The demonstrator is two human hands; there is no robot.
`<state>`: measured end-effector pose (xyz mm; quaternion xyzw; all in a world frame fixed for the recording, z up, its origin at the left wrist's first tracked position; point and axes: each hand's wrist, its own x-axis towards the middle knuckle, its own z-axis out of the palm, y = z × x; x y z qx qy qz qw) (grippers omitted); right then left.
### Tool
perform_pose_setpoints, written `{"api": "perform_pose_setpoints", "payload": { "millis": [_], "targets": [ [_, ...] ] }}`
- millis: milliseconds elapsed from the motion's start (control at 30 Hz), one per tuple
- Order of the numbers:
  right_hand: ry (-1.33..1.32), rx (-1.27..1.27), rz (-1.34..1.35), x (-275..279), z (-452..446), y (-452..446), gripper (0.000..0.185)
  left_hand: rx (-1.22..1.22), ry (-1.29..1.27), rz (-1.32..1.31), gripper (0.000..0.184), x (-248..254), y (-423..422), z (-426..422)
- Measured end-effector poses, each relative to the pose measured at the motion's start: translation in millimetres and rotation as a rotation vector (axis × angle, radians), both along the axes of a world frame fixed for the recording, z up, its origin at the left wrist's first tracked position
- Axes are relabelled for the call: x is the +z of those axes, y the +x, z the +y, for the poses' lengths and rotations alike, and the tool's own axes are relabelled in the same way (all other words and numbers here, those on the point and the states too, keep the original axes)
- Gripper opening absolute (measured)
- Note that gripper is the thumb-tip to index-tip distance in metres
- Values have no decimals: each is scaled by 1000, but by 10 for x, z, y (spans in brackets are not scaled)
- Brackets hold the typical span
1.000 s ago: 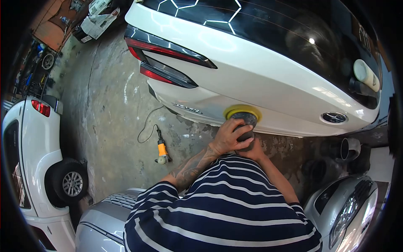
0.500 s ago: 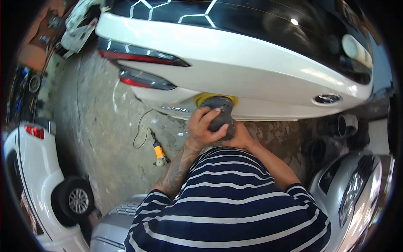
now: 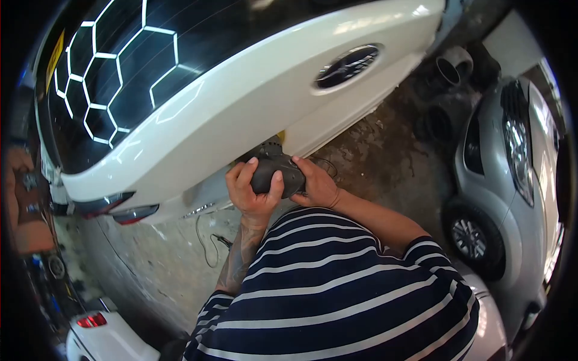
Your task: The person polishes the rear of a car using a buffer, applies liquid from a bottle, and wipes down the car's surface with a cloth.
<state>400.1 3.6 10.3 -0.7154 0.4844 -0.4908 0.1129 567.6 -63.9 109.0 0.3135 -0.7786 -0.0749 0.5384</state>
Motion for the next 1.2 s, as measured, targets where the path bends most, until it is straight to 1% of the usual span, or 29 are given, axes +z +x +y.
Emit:
{"api": "perform_pose_setpoints", "payload": {
  "millis": [133, 233, 300, 333, 400, 433, 467, 500, 533, 567, 633, 700, 767, 833, 867, 900, 1000, 1067, 1100, 1200],
  "targets": [
    [-45, -58, 1, -144, 48, -232, 110, -58, 19, -60, 53, -146, -282, -27],
    [-25, -69, -45, -326, 121, -410, 112, -125, 26, -113, 59, -218, -543, -57],
    [13, -139, -67, -416, 165, -531, 113, -153, 29, -130, 59, -227, -742, -86],
    [9, -130, -68, -438, 193, -598, 113, -180, 37, -144, 59, -214, -857, -92],
    [102, -232, -126, -494, 218, -731, 113, -191, 26, -149, 56, -172, -1101, -123],
    [134, -256, -154, -529, 217, -787, 114, -210, 66, -182, 53, -148, -1212, -126],
    [131, -254, -153, -565, 232, -841, 114, -231, 106, -215, 51, -123, -1330, -118],
    [160, -276, -209, -582, 245, -898, 113, -241, 139, -225, 49, -94, -1449, -108],
    [191, -299, -267, -604, 257, -950, 113, -242, 137, -225, 49, -91, -1551, -110],
    [189, -298, -269, -626, 274, -1002, 113, -261, 130, -225, 49, -91, -1636, -106],
    [192, -301, -288, -683, 288, -1104, 112, -275, 121, -228, 49, -79, -1711, -99],
    [237, -291, -259, -738, 342, -1192, 112, -299, 259, -289, 49, -60, -1712, -68],
    [280, -287, -231, -780, 408, -1231, 111, -281, 290, -298, 49, -205, -1634, -35],
    [362, -221, -212, -800, 498, -1266, 109, -266, 319, -303, 49, -351, -1623, 5],
    [359, -222, -213, -800, 539, -1289, 109, -266, 360, -312, 49, -413, -1634, 21],
    [381, -234, -231, -794, 579, -1307, 108, -265, 402, -321, 49, -406, -1668, 34],
    [410, -279, -260, -820, 646, -1432, 108, -306, 407, -347, 48, -464, -1957, 13],
    [533, -356, -408, -843, 690, -1546, 108, -333, 404, -344, 47, -500, -2195, 4],
    [548, -372, -431, -842, 717, -1611, 108, -362, 394, -338, 46, -515, -2290, -3],
    [503, -388, -384, -918, 730, -1727, 108, -365, 436, -379, 45, -547, -2418, 0]
  ]
}}
